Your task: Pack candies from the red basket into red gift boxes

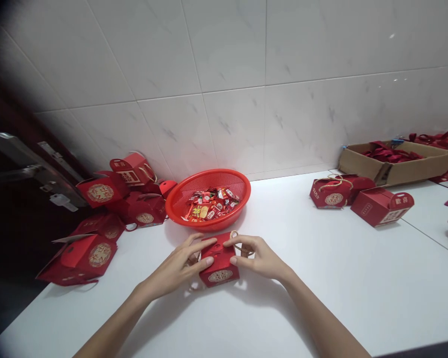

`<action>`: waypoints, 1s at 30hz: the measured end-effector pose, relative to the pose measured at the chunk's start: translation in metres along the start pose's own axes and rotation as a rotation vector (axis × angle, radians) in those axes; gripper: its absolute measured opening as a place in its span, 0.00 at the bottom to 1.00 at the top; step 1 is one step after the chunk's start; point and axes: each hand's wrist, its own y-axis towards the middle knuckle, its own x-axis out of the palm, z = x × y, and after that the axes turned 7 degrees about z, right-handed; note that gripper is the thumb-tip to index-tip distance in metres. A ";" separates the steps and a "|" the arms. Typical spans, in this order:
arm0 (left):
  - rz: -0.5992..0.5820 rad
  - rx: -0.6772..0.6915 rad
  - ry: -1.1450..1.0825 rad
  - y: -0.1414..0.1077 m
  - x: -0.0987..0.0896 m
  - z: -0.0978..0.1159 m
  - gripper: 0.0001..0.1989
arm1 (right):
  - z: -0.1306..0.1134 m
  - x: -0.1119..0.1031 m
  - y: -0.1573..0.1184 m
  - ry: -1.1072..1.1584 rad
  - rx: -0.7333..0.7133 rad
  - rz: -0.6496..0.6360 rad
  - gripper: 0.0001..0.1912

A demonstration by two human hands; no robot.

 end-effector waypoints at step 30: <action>0.343 0.306 -0.382 0.035 -0.014 0.061 0.09 | -0.084 -0.011 0.046 -0.016 -0.120 0.057 0.14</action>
